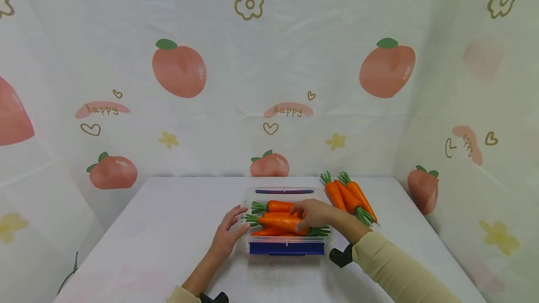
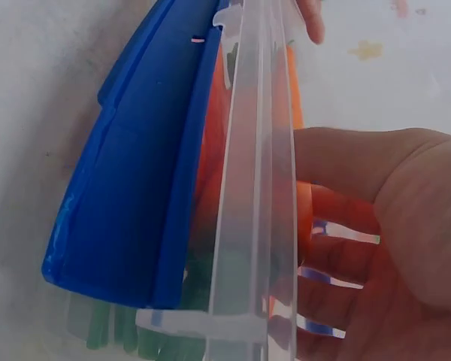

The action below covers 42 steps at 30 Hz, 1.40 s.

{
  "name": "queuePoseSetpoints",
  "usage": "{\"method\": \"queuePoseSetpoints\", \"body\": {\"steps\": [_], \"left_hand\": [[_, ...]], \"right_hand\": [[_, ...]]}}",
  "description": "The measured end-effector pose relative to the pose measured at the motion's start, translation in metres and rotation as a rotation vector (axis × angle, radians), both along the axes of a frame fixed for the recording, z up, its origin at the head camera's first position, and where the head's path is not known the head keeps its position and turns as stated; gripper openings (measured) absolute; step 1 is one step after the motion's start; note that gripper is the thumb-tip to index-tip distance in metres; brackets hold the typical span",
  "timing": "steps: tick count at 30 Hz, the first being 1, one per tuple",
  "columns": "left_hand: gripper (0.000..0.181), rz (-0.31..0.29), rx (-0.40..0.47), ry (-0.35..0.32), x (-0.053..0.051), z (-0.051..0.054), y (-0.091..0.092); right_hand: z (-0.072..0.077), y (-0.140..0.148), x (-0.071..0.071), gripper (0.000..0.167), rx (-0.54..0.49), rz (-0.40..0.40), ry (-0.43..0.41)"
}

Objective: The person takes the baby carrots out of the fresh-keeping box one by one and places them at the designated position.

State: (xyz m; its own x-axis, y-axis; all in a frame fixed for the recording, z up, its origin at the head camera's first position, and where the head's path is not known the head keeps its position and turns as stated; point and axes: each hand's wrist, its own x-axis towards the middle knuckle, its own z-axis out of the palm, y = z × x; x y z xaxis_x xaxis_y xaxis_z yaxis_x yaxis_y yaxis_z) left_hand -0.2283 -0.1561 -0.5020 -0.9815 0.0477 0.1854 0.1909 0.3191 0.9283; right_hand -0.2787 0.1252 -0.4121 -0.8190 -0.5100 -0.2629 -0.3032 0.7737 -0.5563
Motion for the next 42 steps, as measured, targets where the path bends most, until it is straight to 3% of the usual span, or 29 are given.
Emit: {"method": "queuePoseSetpoints", "body": {"steps": [9,19,29,36,42], "left_hand": [[0.046,0.01,-0.001,0.007,0.001,0.001,0.001],[0.045,-0.019,0.002,0.003,0.0,0.001,-0.002],[0.046,-0.034,0.022,0.035,0.002,0.001,-0.002],[0.045,-0.028,-0.011,0.086,0.003,-0.001,0.0],[0.046,-0.026,0.004,0.041,0.002,0.0,-0.001]], "right_hand": [[-0.002,-0.004,0.003,0.037,0.046,0.048,0.069],[0.005,-0.003,-0.004,0.037,0.007,0.094,0.191],[0.028,0.001,-0.012,0.038,-0.112,0.006,0.234],[0.043,0.012,-0.017,0.04,-0.156,-0.074,0.292],[0.054,0.029,-0.025,0.042,-0.189,-0.155,0.364]]}}
